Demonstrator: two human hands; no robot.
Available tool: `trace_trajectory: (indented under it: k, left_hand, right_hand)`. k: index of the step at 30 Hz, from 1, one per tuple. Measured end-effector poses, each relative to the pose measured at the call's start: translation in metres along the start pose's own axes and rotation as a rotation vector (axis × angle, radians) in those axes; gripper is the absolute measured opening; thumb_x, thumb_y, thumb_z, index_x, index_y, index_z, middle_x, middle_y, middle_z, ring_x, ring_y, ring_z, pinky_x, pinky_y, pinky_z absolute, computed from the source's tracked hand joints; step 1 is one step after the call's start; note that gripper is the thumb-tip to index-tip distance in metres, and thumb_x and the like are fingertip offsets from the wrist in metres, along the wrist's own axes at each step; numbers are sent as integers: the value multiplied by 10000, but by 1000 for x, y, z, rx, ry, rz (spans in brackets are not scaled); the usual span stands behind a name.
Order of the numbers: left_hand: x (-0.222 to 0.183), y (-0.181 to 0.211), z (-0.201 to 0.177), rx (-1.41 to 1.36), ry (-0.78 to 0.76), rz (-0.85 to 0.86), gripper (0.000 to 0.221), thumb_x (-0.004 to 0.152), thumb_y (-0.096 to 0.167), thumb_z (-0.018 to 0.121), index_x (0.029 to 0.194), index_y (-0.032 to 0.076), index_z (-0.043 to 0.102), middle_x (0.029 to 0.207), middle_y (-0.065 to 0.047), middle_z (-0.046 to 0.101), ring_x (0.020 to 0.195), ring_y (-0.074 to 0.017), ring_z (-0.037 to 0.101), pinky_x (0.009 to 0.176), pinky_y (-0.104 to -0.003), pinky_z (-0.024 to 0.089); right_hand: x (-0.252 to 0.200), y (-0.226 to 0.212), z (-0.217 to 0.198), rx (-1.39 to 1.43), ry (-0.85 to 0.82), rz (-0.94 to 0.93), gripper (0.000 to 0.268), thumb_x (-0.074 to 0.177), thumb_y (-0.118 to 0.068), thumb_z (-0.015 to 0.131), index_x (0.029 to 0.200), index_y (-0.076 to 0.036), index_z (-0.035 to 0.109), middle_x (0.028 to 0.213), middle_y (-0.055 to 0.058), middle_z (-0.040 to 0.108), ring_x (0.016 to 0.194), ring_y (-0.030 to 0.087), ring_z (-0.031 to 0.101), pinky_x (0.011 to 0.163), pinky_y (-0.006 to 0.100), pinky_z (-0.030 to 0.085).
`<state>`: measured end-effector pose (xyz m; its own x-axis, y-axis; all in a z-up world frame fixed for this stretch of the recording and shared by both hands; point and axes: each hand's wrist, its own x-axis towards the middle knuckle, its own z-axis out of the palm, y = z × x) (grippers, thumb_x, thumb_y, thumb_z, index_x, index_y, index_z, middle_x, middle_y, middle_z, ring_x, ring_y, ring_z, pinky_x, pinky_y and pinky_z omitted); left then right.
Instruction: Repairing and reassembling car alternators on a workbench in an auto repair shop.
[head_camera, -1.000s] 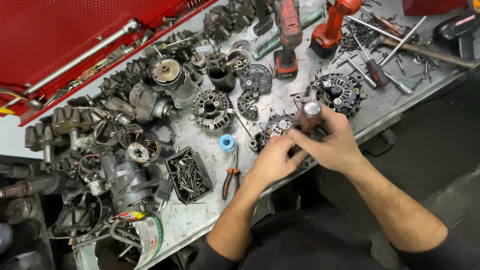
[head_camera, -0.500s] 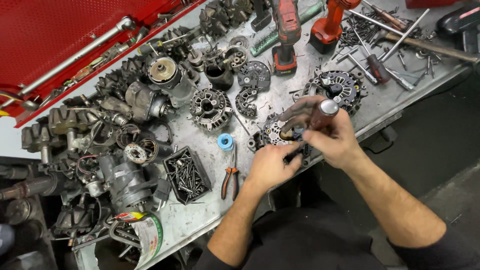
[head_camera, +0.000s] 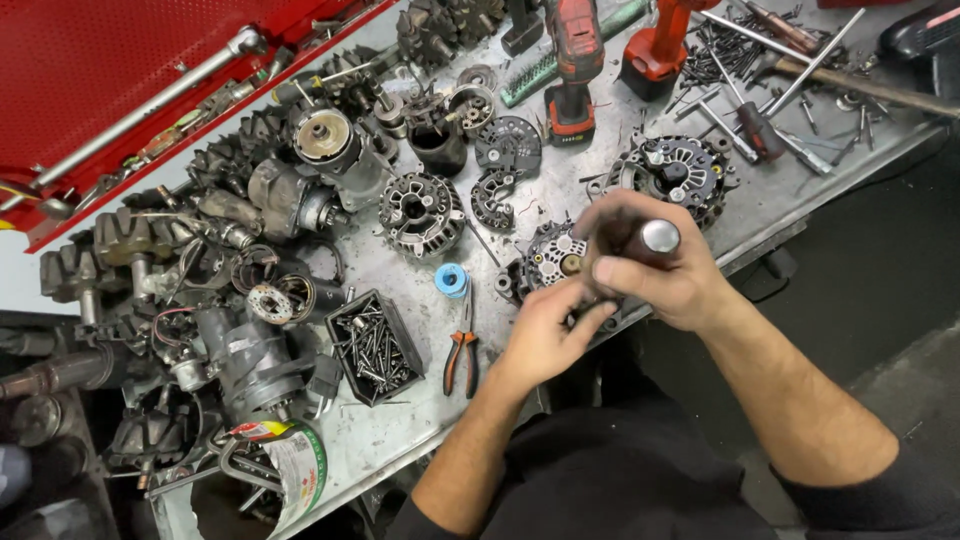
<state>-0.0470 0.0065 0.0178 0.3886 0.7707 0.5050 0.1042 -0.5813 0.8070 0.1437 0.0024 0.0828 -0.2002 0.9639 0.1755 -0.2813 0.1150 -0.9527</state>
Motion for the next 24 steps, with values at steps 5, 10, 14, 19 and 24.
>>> trace_trajectory:
  k: [5, 10, 14, 19, 24]
  left_hand:
    - [8, -2, 5, 107, -169, -277, 225, 935, 242, 782, 1108, 101, 752, 879, -137, 742, 777, -312, 731, 696, -388, 577]
    - [8, -11, 4, 101, -23, -119, 231, 833, 221, 811, 992, 79, 724, 843, -131, 730, 728, -307, 736, 657, -385, 576]
    - [1, -23, 8, 234, -116, -259, 199, 860, 246, 825, 940, 81, 748, 754, -130, 709, 667, -332, 709, 649, -409, 567]
    - [11, -3, 1, 338, -66, -269, 346, 723, 334, 882, 878, 66, 730, 797, -142, 727, 739, -338, 729, 654, -424, 579]
    - [-8, -19, 4, 403, -213, -166, 309, 793, 368, 800, 961, 112, 762, 927, -121, 764, 796, -339, 733, 694, -450, 587]
  right_hand:
    - [7, -14, 18, 32, -51, -80, 438, 842, 32, 695, 1247, -19, 537, 1087, 108, 707, 1032, 171, 706, 913, 310, 595]
    - [1, 1, 20, -142, 90, -130, 470, 842, 39, 789, 1247, -19, 558, 1091, 78, 709, 1034, 138, 694, 914, 308, 593]
    - [2, 10, 20, -276, 167, -109, 456, 832, 18, 798, 1219, -10, 559, 1083, 34, 721, 1011, 92, 699, 919, 287, 590]
    - [-1, 15, 20, -288, 120, -137, 358, 899, 31, 713, 1225, 2, 569, 1048, 41, 678, 960, 104, 663, 874, 294, 567]
    - [-1, 12, 12, -74, 151, -199, 316, 905, 79, 627, 1205, 13, 554, 1060, 92, 644, 980, 156, 633, 895, 334, 556]
